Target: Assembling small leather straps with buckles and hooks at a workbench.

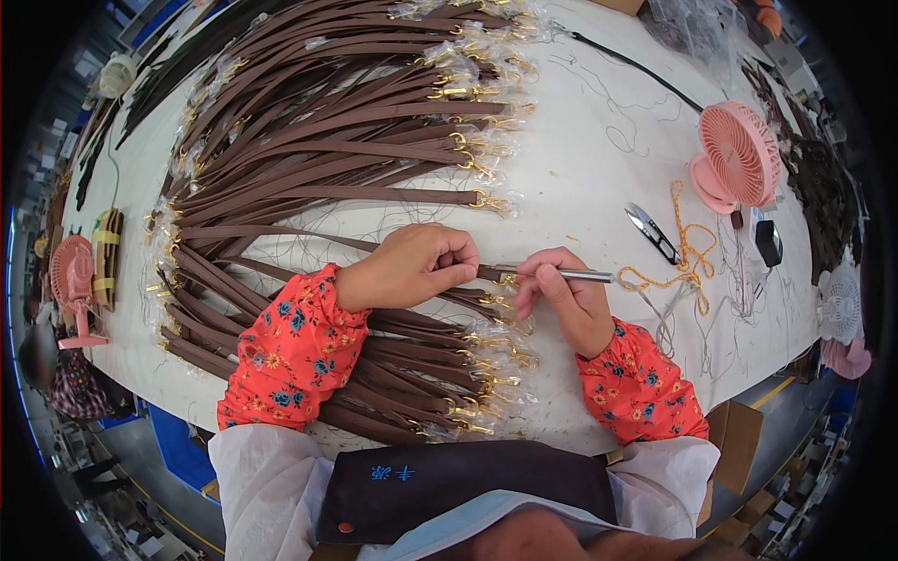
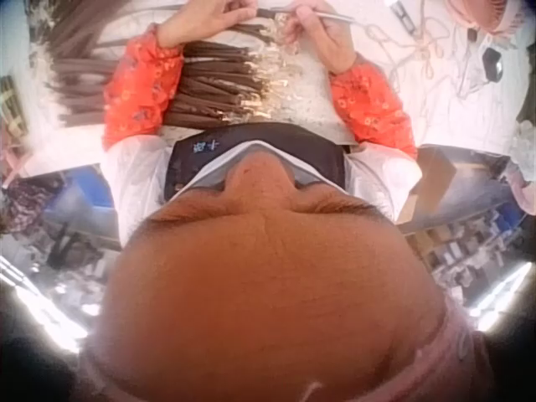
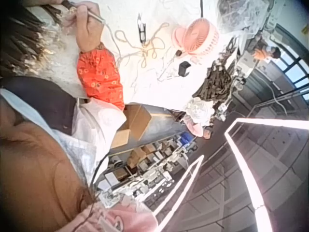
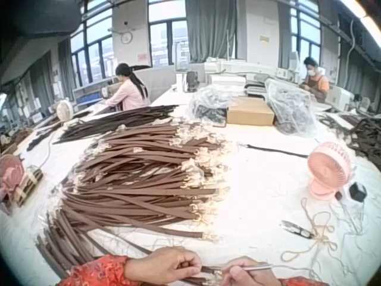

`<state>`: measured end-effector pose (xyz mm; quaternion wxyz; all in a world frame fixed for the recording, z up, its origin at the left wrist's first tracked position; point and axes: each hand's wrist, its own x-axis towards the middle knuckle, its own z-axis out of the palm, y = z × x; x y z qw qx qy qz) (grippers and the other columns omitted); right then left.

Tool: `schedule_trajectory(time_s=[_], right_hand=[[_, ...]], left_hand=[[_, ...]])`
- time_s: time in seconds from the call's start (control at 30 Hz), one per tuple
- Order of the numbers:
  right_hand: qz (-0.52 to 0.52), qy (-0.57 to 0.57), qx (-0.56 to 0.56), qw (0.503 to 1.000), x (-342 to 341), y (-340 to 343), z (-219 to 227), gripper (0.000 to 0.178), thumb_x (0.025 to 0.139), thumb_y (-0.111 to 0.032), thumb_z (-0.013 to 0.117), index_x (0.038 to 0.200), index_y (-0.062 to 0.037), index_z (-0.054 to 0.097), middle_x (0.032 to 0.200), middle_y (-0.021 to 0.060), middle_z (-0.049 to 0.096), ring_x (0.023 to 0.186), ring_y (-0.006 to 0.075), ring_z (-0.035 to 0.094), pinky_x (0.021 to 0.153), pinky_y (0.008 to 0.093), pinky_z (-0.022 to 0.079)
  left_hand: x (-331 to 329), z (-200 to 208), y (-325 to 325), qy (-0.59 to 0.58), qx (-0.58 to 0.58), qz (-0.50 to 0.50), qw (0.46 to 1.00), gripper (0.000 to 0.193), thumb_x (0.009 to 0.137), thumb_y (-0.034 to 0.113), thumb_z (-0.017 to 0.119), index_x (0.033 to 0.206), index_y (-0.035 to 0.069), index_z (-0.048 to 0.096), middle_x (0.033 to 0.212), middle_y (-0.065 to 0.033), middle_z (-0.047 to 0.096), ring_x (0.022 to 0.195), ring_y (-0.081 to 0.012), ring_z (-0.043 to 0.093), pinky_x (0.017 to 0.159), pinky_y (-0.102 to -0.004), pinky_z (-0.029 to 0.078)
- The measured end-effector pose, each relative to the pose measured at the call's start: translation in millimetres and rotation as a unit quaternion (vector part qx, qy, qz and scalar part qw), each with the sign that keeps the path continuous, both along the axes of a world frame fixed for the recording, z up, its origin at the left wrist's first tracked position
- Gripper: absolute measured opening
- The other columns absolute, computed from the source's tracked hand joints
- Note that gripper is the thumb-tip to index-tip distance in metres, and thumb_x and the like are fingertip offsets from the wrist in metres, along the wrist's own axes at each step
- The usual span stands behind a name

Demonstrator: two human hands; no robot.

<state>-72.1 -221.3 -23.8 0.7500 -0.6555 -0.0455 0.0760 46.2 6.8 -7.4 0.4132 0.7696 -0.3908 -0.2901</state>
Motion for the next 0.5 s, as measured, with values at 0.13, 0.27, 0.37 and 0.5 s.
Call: schedule_trajectory(time_s=[0.13, 0.27, 0.37, 0.5], right_hand=[[-0.001, -0.001, -0.002, 1.000, 0.1, 0.5, 0.6, 0.029, 0.106, -0.024, 0.044, 0.111, 0.0023, 0.054, 0.084, 0.0077, 0.064, 0.072, 0.0121, 0.061, 0.069, 0.0250, 0.050], [-0.004, 0.005, -0.003, 1.000, 0.1, 0.3, 0.9, 0.030, 0.106, -0.024, 0.044, 0.111, 0.0025, 0.055, 0.084, 0.0078, 0.064, 0.072, 0.0121, 0.061, 0.069, 0.0250, 0.050], [-0.002, 0.004, -0.002, 1.000, 0.2, 0.3, 0.8, 0.029, 0.106, -0.024, 0.043, 0.111, 0.0028, 0.054, 0.084, 0.0082, 0.064, 0.072, 0.0125, 0.062, 0.069, 0.0252, 0.050], [-0.019, -0.016, 0.010, 1.000, 0.0, 2.0, 0.1, 0.028, 0.106, -0.022, 0.043, 0.111, 0.0030, 0.054, 0.084, 0.0092, 0.064, 0.071, 0.0133, 0.062, 0.068, 0.0261, 0.050]], left_hand=[[0.0, -0.4, -0.1, -0.005, 0.004, 0.000, 1.000, 0.012, 0.090, 0.017, 0.067, 0.090, 0.005, 0.063, 0.070, -0.0008, 0.054, 0.062, -0.0104, 0.047, 0.057, -0.0271, 0.040], [0.3, 0.0, -0.3, -0.004, 0.003, -0.001, 1.000, 0.012, 0.090, 0.017, 0.067, 0.090, 0.006, 0.063, 0.070, -0.0008, 0.054, 0.062, -0.0104, 0.047, 0.057, -0.0271, 0.040], [0.2, -2.2, -0.1, -0.001, 0.011, -0.002, 1.000, 0.010, 0.089, 0.014, 0.068, 0.090, 0.005, 0.063, 0.073, -0.0011, 0.055, 0.063, -0.0103, 0.048, 0.058, -0.0268, 0.041], [-2.2, -6.4, -0.9, 0.017, -0.063, 0.075, 0.995, 0.009, 0.087, 0.011, 0.068, 0.092, 0.004, 0.064, 0.080, -0.0052, 0.061, 0.067, -0.0148, 0.057, 0.062, -0.0306, 0.047]])
